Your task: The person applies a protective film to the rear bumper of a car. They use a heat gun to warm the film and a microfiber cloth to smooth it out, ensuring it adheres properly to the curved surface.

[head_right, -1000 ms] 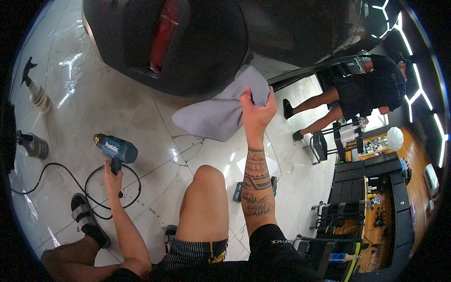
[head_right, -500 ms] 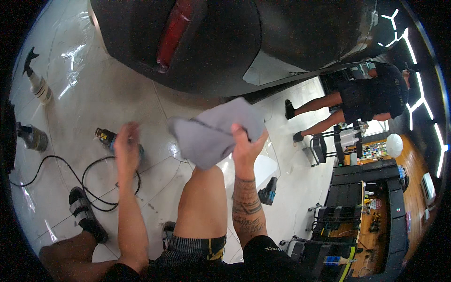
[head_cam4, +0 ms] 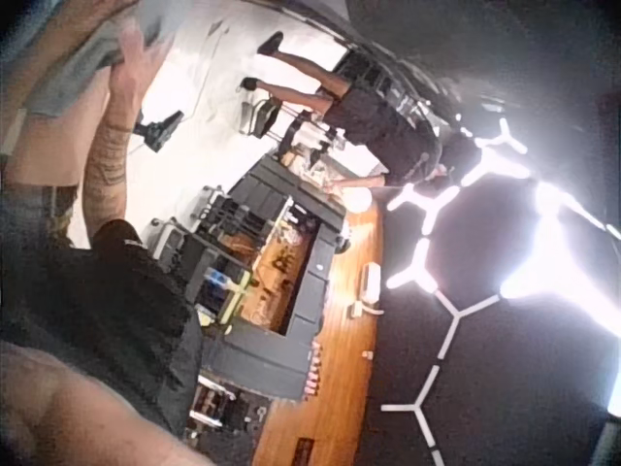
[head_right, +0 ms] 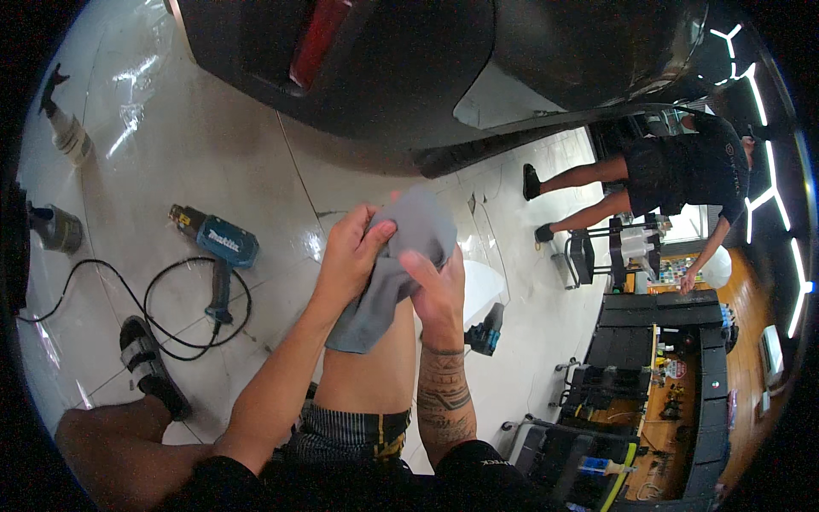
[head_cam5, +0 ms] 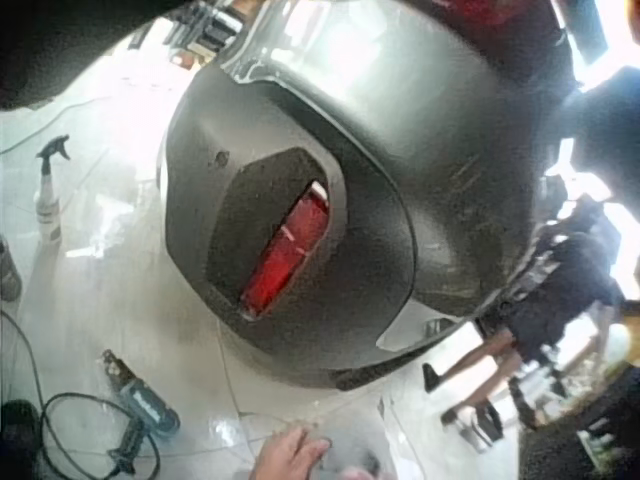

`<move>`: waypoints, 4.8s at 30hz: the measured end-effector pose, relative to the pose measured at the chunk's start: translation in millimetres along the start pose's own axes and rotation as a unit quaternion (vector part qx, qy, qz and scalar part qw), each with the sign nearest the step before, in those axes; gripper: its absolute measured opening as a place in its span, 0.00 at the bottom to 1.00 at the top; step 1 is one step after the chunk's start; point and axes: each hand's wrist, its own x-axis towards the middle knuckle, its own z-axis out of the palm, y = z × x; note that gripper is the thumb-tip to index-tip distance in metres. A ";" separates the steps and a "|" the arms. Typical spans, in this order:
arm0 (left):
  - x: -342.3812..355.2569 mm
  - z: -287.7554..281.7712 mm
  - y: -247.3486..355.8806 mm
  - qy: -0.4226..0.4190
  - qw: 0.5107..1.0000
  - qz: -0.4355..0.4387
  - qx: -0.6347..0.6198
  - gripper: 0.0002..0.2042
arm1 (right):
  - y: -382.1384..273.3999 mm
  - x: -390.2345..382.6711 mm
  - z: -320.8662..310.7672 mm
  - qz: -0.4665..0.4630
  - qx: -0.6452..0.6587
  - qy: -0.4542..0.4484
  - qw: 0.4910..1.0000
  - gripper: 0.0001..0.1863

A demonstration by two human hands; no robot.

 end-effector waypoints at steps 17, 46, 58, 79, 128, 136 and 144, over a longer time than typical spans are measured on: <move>-17.7 31.1 25.0 -0.092 0.953 0.118 0.263 0.35 | 0.2 107.3 -28.7 -0.325 -0.355 0.238 0.844 0.16; -44.9 -8.7 -97.3 -0.008 0.979 0.058 0.196 0.37 | -1.3 122.5 -23.8 -0.364 -0.348 0.202 0.840 0.15; -71.3 -196.8 -160.7 0.370 0.811 -0.014 0.453 0.15 | 10.6 126.1 -4.7 -0.384 -0.326 0.237 0.831 0.13; -77.1 -266.8 -190.2 0.027 0.760 -0.283 0.585 0.40 | -6.4 136.5 24.2 -0.335 -0.334 0.291 0.831 0.10; 26.9 -154.0 209.0 -0.622 0.737 0.045 0.259 0.34 | 42.8 22.5 -52.1 -0.114 -0.184 0.474 0.854 0.12; 7.9 -132.6 202.3 -0.525 0.791 0.120 0.290 0.38 | 69.8 58.2 -58.3 -0.094 -0.231 0.410 0.877 0.15; 2.6 -132.3 189.4 -0.501 0.817 0.020 0.286 0.39 | 74.3 48.1 -64.9 -0.068 -0.281 0.388 0.875 0.14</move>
